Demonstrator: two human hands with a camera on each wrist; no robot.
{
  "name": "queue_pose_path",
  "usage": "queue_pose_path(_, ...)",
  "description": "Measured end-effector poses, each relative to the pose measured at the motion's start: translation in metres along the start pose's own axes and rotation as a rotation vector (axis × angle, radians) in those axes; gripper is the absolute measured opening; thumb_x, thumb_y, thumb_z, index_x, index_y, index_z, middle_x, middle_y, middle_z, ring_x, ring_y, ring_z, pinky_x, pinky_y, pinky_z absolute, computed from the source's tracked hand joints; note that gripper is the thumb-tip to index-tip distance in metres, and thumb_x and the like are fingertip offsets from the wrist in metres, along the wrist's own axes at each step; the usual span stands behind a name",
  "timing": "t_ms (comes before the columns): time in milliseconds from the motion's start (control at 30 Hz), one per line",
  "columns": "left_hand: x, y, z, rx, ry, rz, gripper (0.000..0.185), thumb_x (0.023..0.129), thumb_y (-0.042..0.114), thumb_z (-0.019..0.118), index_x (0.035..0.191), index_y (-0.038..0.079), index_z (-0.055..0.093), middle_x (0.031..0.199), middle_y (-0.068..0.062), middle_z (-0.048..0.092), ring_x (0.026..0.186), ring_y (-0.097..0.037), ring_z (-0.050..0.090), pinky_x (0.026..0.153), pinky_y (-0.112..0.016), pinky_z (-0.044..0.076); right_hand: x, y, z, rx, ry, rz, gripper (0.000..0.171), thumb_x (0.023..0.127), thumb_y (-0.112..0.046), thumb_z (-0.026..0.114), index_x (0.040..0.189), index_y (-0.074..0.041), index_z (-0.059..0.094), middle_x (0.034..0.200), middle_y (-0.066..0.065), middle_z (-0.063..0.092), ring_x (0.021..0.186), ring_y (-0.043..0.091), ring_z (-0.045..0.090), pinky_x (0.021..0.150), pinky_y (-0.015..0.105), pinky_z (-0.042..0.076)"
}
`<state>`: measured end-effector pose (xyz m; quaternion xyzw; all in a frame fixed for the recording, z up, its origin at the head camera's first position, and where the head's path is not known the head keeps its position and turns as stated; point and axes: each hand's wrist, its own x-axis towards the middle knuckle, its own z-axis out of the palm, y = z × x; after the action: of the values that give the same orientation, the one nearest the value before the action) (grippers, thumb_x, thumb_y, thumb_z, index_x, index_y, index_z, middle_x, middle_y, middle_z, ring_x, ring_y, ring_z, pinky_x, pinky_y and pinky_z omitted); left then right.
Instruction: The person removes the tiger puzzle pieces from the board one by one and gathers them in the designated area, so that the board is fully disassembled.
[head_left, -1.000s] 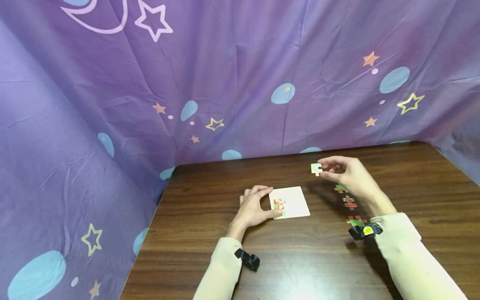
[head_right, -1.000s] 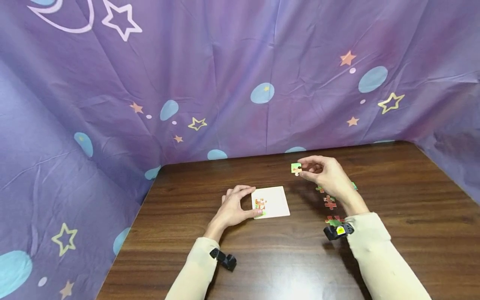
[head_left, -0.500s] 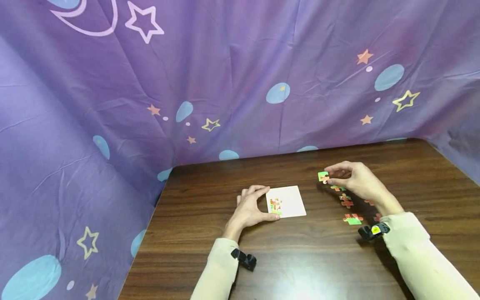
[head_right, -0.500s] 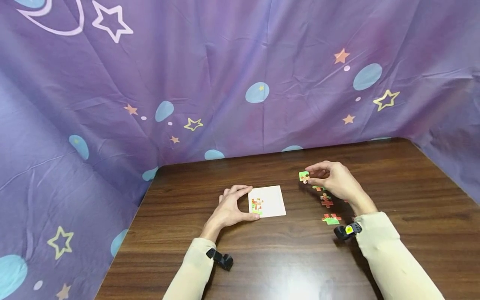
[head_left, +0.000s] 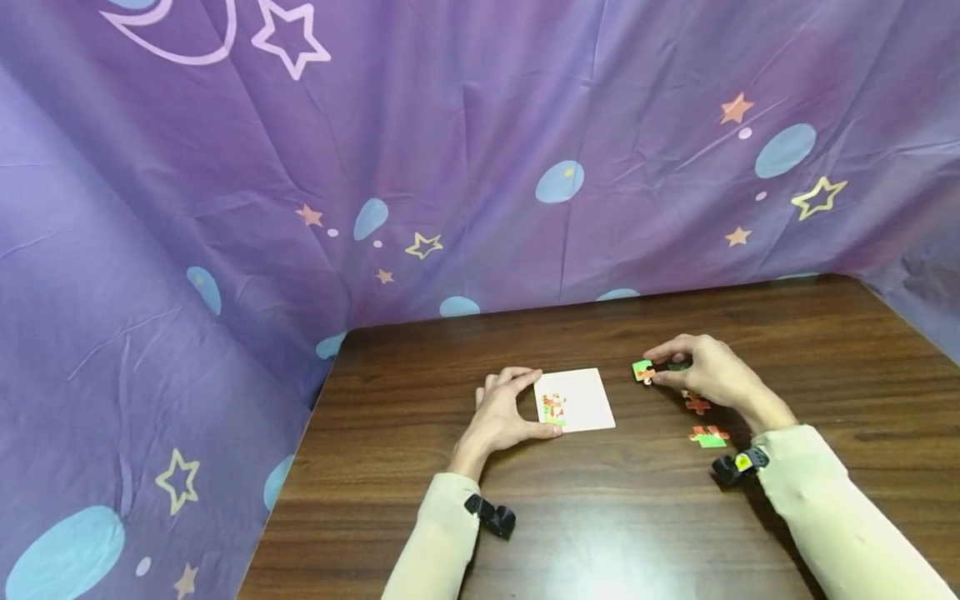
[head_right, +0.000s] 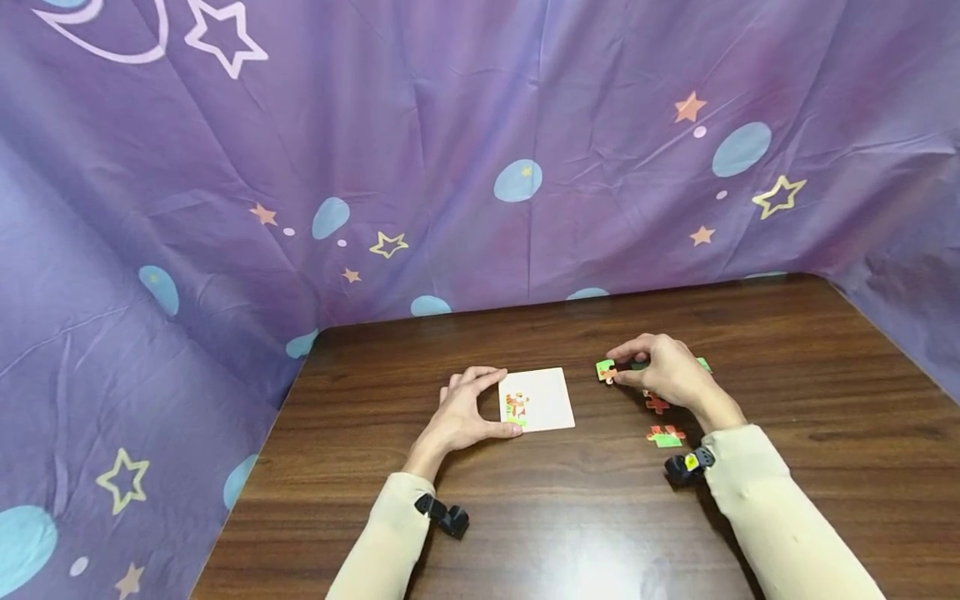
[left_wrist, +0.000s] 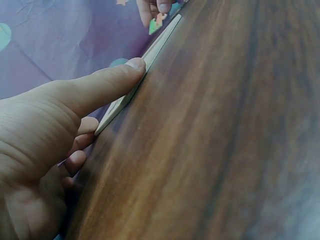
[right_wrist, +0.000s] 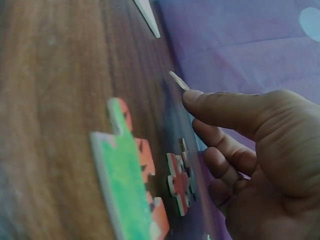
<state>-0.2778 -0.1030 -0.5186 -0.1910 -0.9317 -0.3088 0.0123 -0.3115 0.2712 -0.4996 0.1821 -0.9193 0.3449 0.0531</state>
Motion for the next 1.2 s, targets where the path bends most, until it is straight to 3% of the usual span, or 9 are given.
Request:
queue_pose_path(400,0.0004,0.0034,-0.0031,0.007,-0.006,-0.026,0.104,0.074,0.051,0.104,0.163,0.021,0.059,0.164,-0.001,0.055,0.142,-0.026,0.048,0.113,-0.045,0.035,0.0019,-0.001,0.0045,-0.049,-0.032,0.0,0.035,0.089,-0.025,0.096,0.121,-0.015,0.086,0.12,0.008,0.08,0.107,0.028,0.069,0.093,0.049,0.052)
queue_pose_path(933,0.0004,-0.0012,0.0031,-0.008,0.024,0.006,0.104,0.074,0.051,0.103,0.162,0.019,0.06,0.162,-0.001,0.057,0.14,-0.026,0.049,0.11,-0.044,0.035,0.0,-0.0012,0.0052,-0.047,-0.063,0.035,0.038,0.091,-0.028,0.094,0.125,-0.013,0.085,0.12,0.007,0.079,0.105,0.026,0.066,0.088,0.044,0.051)
queue_pose_path(1200,0.0006,0.003,-0.0006,0.002,-0.018,-0.038,0.105,0.075,0.053,0.103,0.165,0.021,0.057,0.165,0.0,0.054,0.143,-0.025,0.047,0.114,-0.044,0.034,0.0007,-0.0019,0.0058,-0.052,-0.062,0.037,0.038,0.091,-0.025,0.095,0.125,-0.012,0.085,0.116,0.006,0.078,0.102,0.024,0.065,0.087,0.042,0.05)
